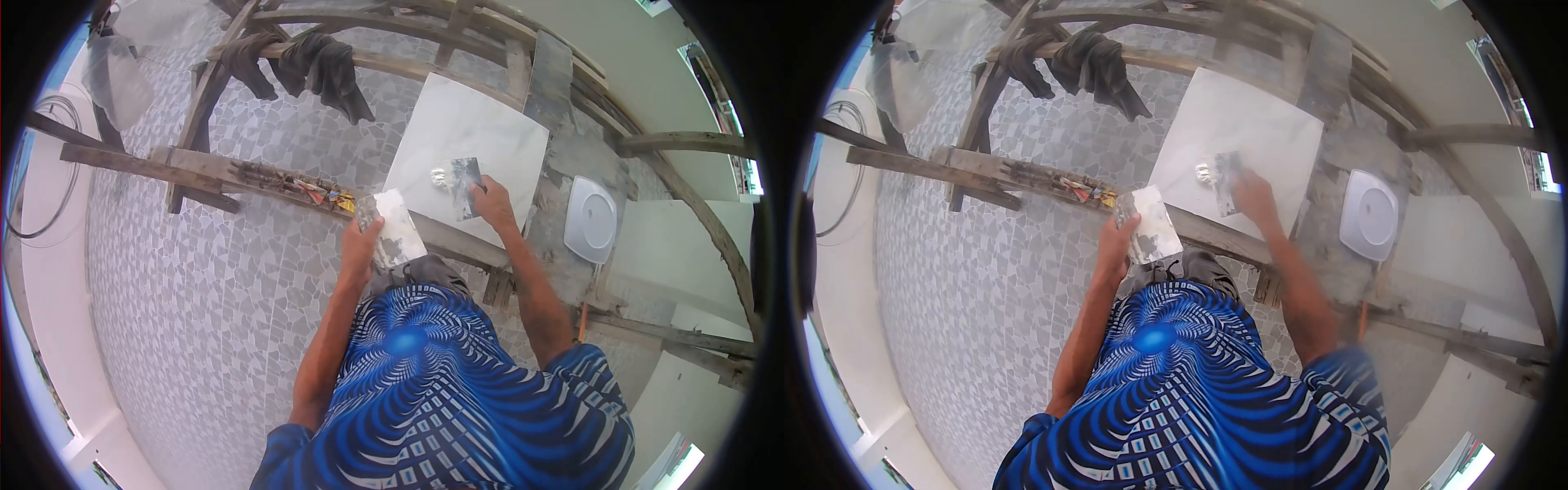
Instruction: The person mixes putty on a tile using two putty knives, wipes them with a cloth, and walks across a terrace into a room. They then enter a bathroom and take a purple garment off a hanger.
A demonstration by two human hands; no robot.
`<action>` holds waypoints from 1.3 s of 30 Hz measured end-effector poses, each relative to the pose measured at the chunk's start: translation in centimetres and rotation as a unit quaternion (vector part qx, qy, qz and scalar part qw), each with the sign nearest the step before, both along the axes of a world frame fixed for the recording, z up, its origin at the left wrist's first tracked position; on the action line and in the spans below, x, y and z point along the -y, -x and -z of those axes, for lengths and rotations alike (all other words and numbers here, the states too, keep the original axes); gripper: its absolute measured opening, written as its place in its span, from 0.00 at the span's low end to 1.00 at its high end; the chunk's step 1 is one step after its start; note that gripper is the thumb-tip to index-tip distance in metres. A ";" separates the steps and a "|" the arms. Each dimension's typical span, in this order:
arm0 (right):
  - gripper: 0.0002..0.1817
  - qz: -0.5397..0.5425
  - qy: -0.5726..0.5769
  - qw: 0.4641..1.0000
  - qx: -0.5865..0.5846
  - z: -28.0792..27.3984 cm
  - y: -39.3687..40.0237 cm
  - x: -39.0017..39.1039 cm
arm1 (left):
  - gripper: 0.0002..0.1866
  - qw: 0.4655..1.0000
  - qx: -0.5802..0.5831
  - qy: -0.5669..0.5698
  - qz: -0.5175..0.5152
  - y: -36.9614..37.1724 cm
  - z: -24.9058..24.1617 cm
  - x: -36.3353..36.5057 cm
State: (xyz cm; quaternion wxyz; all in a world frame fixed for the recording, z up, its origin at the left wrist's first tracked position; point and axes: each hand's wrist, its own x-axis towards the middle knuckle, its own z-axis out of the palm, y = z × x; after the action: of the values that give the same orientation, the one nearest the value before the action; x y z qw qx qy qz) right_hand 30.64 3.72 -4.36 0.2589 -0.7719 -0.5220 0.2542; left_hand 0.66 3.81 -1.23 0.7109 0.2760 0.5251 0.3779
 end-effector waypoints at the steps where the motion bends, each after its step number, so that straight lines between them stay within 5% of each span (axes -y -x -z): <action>1: 0.17 -0.021 -0.007 1.000 -0.003 0.4 1.2 -0.1 | 0.18 1.000 0.004 0.006 0.006 0.0 -0.2 0.1; 7: 0.16 -0.023 0.012 0.994 0.108 2.6 -1.8 -0.1 | 0.18 1.000 0.011 -0.023 0.002 0.0 -0.5 -0.1; 9: 0.17 0.074 0.051 0.996 0.030 1.6 -2.9 -0.1 | 0.18 1.000 0.009 -0.019 -0.007 0.1 -0.3 0.5; 12: 0.17 0.036 0.011 0.999 -0.004 1.6 -2.4 -0.4 | 0.18 1.000 0.000 -0.013 -0.005 0.2 -0.1 0.2; 17: 0.16 0.047 0.031 0.996 0.064 3.3 -3.1 0.4 | 0.17 1.000 0.001 -0.011 0.005 0.1 -0.4 0.2; 20: 0.12 0.075 0.041 0.995 0.060 -1.7 -3.5 0.7 | 0.17 1.000 0.000 -0.018 -0.004 0.1 -0.3 0.3; 24: 0.09 -0.050 -0.131 0.942 0.305 1.0 -1.1 1.3 | 0.17 1.000 0.005 0.001 0.015 0.2 0.5 0.1; 27: 0.15 -0.186 -0.116 0.902 0.373 3.3 1.9 2.5 | 0.17 1.000 0.006 -0.002 0.022 0.0 0.2 0.0; 33: 0.12 -0.183 -0.165 0.916 0.316 0.3 1.6 2.6 | 0.17 1.000 0.019 -0.002 0.007 -0.2 0.2 -0.2; 39: 0.20 -0.248 -0.126 0.897 0.344 2.6 2.3 3.3 | 0.18 1.000 -0.004 -0.013 0.015 0.0 -0.1 -0.1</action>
State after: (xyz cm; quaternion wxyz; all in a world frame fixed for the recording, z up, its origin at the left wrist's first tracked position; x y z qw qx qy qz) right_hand 28.32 0.38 -6.91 0.0867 -0.6180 -0.7805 -0.0387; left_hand 0.65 3.87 -1.17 0.7102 0.2948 0.5189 0.3733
